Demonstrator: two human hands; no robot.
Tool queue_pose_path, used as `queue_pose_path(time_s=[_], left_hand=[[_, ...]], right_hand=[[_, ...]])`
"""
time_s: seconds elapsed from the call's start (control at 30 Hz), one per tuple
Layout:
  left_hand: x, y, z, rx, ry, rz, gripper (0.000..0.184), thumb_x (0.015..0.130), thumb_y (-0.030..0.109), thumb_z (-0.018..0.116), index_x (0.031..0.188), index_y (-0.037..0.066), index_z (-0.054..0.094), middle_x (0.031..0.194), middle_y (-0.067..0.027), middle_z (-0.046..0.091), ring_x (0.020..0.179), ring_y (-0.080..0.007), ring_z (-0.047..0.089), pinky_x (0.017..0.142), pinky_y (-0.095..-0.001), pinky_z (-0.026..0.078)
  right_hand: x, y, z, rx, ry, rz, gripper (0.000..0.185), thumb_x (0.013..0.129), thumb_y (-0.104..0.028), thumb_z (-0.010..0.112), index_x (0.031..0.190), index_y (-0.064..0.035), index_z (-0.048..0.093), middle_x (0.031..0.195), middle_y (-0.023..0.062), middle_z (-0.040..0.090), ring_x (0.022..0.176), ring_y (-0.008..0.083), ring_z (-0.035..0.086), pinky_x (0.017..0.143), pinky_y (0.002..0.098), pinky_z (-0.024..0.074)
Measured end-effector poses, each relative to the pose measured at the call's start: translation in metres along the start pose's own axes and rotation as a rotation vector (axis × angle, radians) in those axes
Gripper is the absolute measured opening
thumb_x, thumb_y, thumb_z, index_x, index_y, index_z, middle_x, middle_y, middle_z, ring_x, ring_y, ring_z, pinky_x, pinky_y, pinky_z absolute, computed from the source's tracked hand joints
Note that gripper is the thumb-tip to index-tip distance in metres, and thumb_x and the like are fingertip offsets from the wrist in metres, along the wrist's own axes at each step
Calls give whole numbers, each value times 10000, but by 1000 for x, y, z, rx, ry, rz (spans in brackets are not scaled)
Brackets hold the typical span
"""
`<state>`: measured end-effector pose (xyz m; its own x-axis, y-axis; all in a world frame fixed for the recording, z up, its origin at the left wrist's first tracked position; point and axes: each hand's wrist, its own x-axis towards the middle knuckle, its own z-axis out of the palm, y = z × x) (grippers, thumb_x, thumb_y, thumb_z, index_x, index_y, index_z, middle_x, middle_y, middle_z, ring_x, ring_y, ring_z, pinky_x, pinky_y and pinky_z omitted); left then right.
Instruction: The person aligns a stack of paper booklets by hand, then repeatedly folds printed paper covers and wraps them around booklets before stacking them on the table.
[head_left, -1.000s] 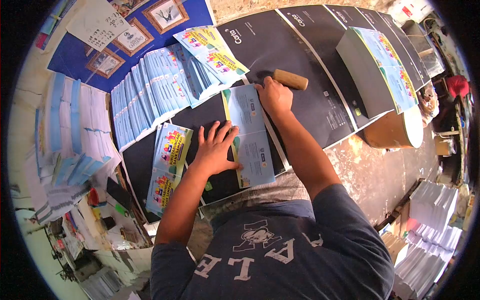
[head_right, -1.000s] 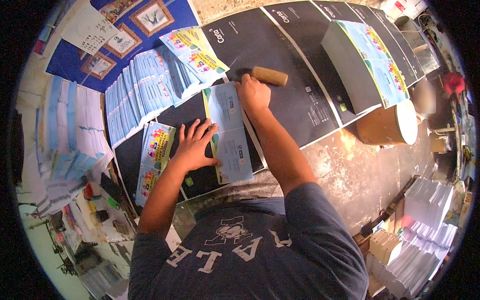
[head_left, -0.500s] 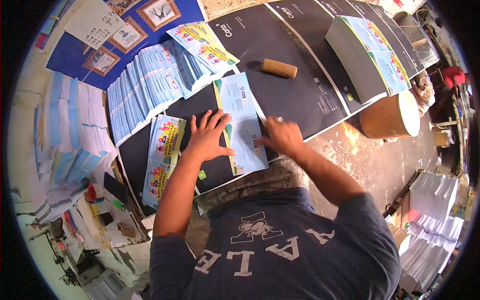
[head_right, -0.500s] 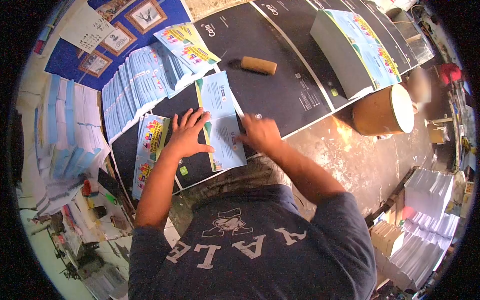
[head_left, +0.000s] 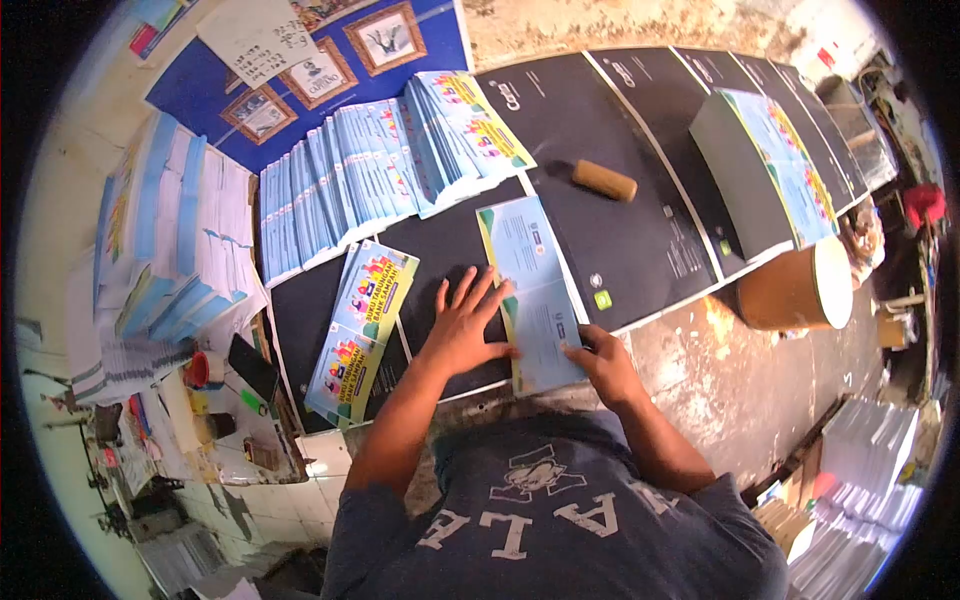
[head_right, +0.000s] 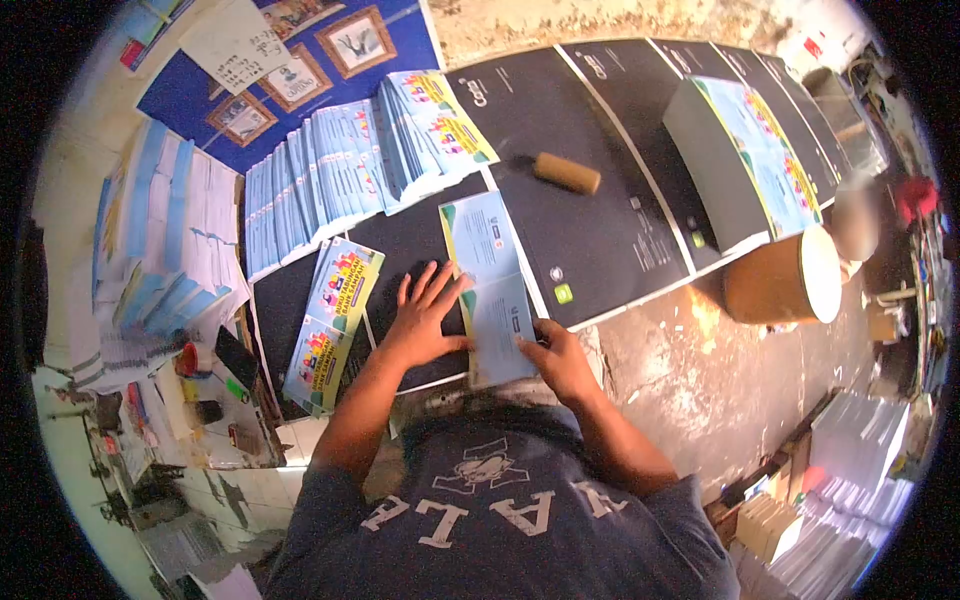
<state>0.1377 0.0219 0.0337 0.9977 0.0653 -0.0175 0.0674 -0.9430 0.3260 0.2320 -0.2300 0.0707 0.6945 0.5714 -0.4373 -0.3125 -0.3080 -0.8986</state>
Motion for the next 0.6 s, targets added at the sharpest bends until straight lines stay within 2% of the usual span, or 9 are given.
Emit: queue_pose_path(time_s=[0.1, 0.17, 0.23, 0.3, 0.37, 0.43, 0.5, 0.53, 0.6], left_hand=[[-24, -12, -27, -107, 294, -120, 970, 776, 609, 728, 1502, 71, 373, 1562, -188, 325, 1455, -386, 272, 1160, -581, 169], [-53, -44, -35, 21, 464, -463, 872, 816, 542, 723, 1458, 33, 425, 1529, -206, 361, 1422, -406, 312, 1143, -563, 207], [-84, -83, -48, 92, 494, -638, 813, 837, 521, 709, 1429, 22, 462, 1513, -205, 377, 1420, -409, 302, 1146, -559, 194], [-103, -90, -66, 116, 422, -787, 795, 836, 518, 709, 1421, 31, 479, 1505, -204, 390, 1439, -391, 272, 1160, -562, 158], [-107, -95, -81, 167, 75, -924, 770, 831, 512, 717, 1415, 58, 503, 1507, -193, 393, 1451, -363, 254, 1165, -570, 123], [-116, -106, -75, 197, 124, -905, 664, 839, 487, 718, 1352, 92, 572, 1485, -154, 439, 1433, -333, 303, 1158, -586, 116], [-122, -116, -74, 50, 119, -1008, 539, 855, 451, 709, 1265, 109, 635, 1456, -110, 480, 1415, -301, 341, 1167, -577, 107], [-129, -115, -68, 182, 305, -917, 394, 883, 370, 690, 1175, 107, 668, 1334, -74, 591, 1329, -274, 459, 1160, -554, 159], [-140, -120, -68, 94, 396, -880, 340, 896, 334, 673, 1146, 103, 672, 1256, -61, 634, 1263, -267, 517, 1150, -535, 193]], right_hand=[[1, -48, -17, -539, 258, -495, 458, 838, 31, 573, 1296, 25, 582, 1116, 237, 626, 971, 317, 655, 853, 357, 514], [24, -89, -14, -638, 463, -652, 539, 800, 91, 519, 1323, -26, 576, 1132, 238, 599, 979, 382, 658, 830, 404, 543], [76, -117, -11, -783, 505, -941, 537, 809, 72, 526, 1334, -38, 563, 1124, 218, 595, 957, 397, 661, 803, 449, 556], [135, -145, 16, -835, 468, -826, 487, 836, 0, 539, 1319, -51, 576, 1198, 215, 584, 977, 408, 657, 815, 460, 555], [210, -150, 42, -973, 384, -778, 463, 867, -121, 554, 1326, -62, 572, 1245, 199, 577, 993, 411, 657, 813, 469, 555], [260, -149, 65, -1147, 246, -609, 465, 918, -263, 563, 1338, -61, 563, 1307, 198, 556, 1065, 408, 639, 866, 469, 542], [300, -124, 74, -1160, 140, -579, 500, 934, -334, 566, 1349, -56, 550, 1338, 207, 539, 1104, 410, 623, 897, 466, 531], [305, -122, 78, -1183, 31, -541, 543, 950, -405, 569, 1360, -51, 536, 1369, 215, 523, 1143, 411, 607, 927, 462, 519], [299, -119, 74, -1056, 100, -606, 585, 946, -467, 568, 1345, -39, 546, 1398, 231, 498, 1171, 412, 592, 947, 458, 508]])
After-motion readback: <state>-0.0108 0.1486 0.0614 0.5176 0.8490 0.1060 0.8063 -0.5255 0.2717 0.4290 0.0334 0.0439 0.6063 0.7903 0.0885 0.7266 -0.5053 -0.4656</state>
